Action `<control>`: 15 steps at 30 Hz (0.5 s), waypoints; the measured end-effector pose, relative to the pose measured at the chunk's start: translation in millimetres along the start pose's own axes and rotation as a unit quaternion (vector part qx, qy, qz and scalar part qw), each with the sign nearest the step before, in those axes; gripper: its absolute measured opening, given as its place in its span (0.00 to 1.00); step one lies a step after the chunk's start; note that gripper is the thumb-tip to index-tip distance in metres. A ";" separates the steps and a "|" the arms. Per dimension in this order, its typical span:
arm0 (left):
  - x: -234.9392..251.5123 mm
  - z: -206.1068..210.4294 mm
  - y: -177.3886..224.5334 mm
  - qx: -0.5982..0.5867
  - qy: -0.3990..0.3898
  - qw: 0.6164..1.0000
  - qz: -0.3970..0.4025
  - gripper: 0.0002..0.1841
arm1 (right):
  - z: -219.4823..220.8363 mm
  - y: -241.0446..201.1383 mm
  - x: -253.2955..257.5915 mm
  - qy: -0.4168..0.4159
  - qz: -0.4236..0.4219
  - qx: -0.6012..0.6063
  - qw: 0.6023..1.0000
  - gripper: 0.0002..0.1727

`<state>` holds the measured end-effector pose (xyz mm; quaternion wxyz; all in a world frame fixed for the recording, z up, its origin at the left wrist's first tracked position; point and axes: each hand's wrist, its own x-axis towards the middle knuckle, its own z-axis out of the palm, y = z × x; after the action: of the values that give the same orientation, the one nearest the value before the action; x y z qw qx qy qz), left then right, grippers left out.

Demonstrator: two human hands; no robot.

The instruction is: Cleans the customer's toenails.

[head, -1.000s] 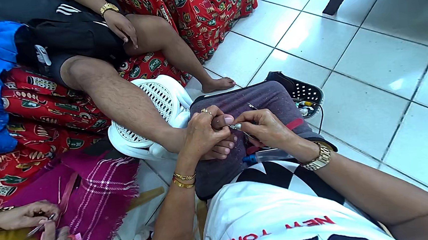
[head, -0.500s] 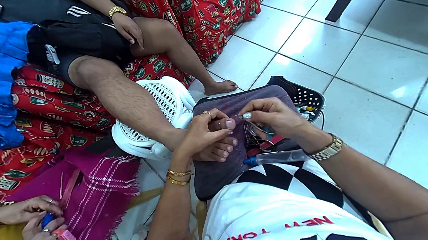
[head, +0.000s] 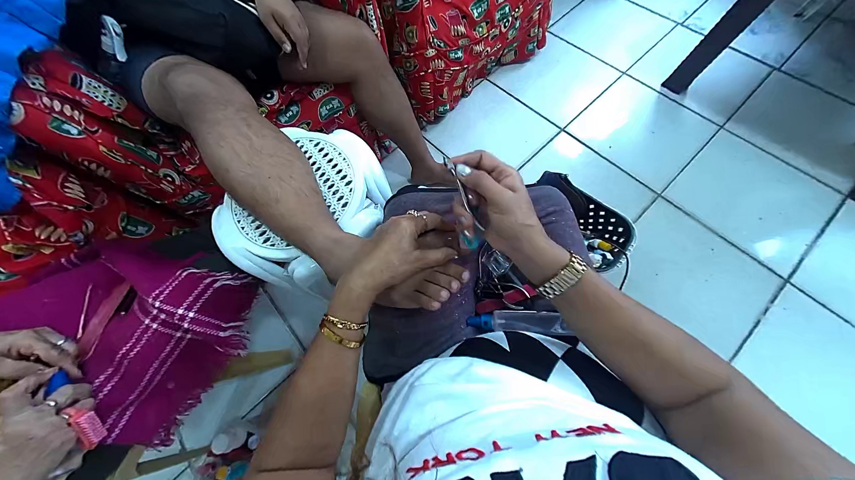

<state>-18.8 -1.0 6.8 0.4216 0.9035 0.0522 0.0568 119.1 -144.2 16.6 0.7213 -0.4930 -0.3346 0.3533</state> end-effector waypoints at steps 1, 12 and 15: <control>-0.3 0.7 -0.1 0.004 0.008 1.000 0.003 0.13 | -4.5 4.3 -4.3 -0.035 0.008 0.002 0.999 0.14; 4.2 -0.4 4.1 0.021 -0.004 1.000 -0.008 0.16 | -56.9 -17.1 -51.6 -0.039 0.119 -0.224 0.966 0.08; 3.9 2.6 5.9 0.065 0.002 0.998 -0.001 0.17 | -48.5 -17.0 -55.8 -0.060 0.097 -0.274 0.955 0.09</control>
<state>-14.4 -6.2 9.8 0.3621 0.9287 0.0575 0.0548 133.0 -218.6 11.1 0.4991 -0.6799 -0.4115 0.3453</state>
